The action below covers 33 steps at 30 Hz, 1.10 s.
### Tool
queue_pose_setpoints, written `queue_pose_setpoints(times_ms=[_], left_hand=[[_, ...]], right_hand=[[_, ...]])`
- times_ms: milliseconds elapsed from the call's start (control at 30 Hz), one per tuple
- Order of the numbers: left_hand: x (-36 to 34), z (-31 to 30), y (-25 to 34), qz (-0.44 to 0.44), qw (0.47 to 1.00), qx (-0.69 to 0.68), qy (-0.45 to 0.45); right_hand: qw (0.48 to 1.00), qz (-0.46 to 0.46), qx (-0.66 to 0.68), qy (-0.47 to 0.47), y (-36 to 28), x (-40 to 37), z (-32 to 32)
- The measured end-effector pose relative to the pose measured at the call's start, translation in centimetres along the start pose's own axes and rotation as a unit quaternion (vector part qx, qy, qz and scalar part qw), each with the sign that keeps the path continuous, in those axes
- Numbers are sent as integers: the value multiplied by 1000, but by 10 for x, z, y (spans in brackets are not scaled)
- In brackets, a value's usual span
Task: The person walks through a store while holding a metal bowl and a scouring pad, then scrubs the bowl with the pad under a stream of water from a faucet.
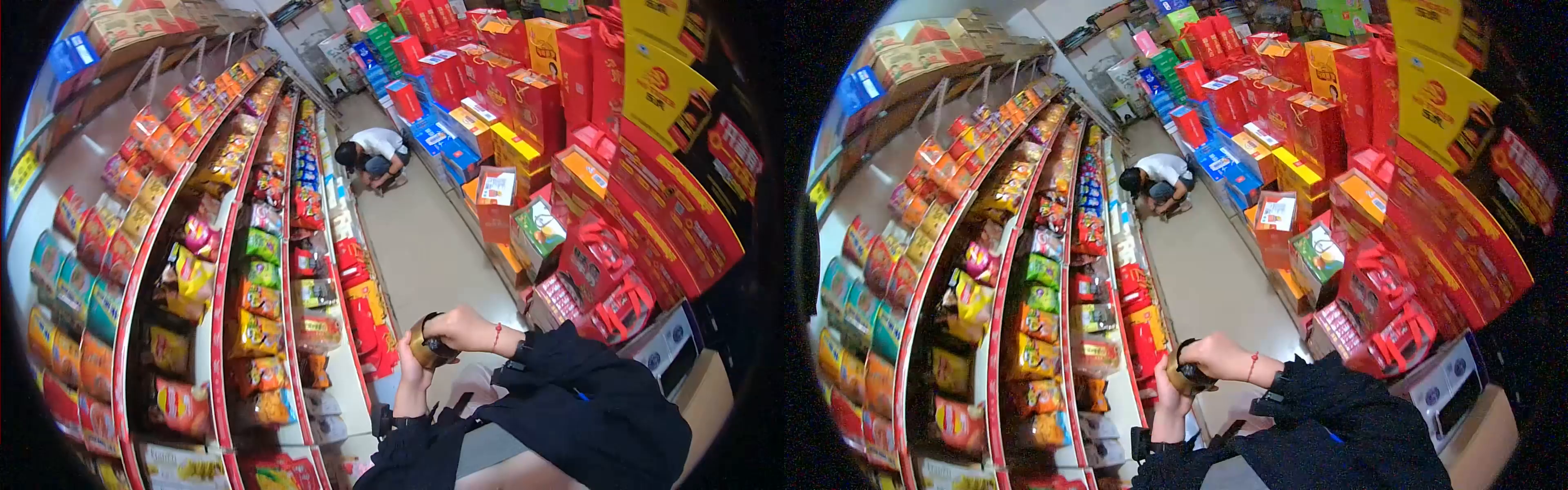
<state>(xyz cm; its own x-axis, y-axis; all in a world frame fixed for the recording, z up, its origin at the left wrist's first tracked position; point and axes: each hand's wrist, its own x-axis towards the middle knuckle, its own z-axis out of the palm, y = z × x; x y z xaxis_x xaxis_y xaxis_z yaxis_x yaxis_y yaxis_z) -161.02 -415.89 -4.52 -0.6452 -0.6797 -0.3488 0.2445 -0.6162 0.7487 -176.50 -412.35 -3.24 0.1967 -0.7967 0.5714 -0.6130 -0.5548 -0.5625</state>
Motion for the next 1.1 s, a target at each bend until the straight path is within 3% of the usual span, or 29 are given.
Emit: queue_pose_setpoints(times_ms=[100, 167, 200, 233, 300, 333, 433, 500, 567, 633, 667, 700, 767, 867, 967, 1033, 1100], left_hand=[[96, -16, 17, 49, 998, 0, 29], [151, -22, 38, -32, 998, 17, -47], [181, -20, 45, -31, 996, 39, -68], [206, -20, 62, -104, 984, 18, -146], [260, -18, 91, -113, 977, 27, -177], [285, -16, 104, -94, 986, 36, -133], [358, -14, 147, -61, 987, 58, -138], [399, -18, 168, -131, 972, 55, -189], [439, -11, 188, -159, 965, 58, -199], [489, -15, 201, -167, 962, 72, -206], [519, -19, 203, -123, 977, 62, -163], [545, -21, 206, -77, 989, 50, -119], [590, -24, 226, -85, 981, 62, -163], [651, -11, 267, -158, 971, 76, -164], [737, -28, 286, -84, 992, 32, -86], [770, -17, 316, -49, 993, 32, -101], [798, -11, 343, -105, 983, 40, -144]], right_hand=[[997, 35, -27, -65, 54, 32, -11], [997, 66, -43, -10, 94, 60, -23], [987, 123, -98, 23, 123, 75, -24], [984, 129, -112, 41, 143, 91, -33], [970, 175, -169, -3, 176, 125, -39], [979, 112, -168, -18, 194, 141, -42], [976, 150, -161, -9, 233, 195, -56], [956, 205, -204, 42, 285, 219, -62], [955, 191, -203, 97, 320, 243, -71], [972, 149, -176, 45, 354, 263, -70], [982, 140, -117, 53, 369, 274, -70], [973, 176, -146, 30, 386, 286, -73], [970, 174, -138, 99, 446, 306, -75], [956, 215, -175, 92, 518, 351, -92], [991, 126, -52, 9, 580, 401, -100], [988, 140, -59, 31, 614, 433, -109], [977, 185, -73, 75, 645, 467, -125]])
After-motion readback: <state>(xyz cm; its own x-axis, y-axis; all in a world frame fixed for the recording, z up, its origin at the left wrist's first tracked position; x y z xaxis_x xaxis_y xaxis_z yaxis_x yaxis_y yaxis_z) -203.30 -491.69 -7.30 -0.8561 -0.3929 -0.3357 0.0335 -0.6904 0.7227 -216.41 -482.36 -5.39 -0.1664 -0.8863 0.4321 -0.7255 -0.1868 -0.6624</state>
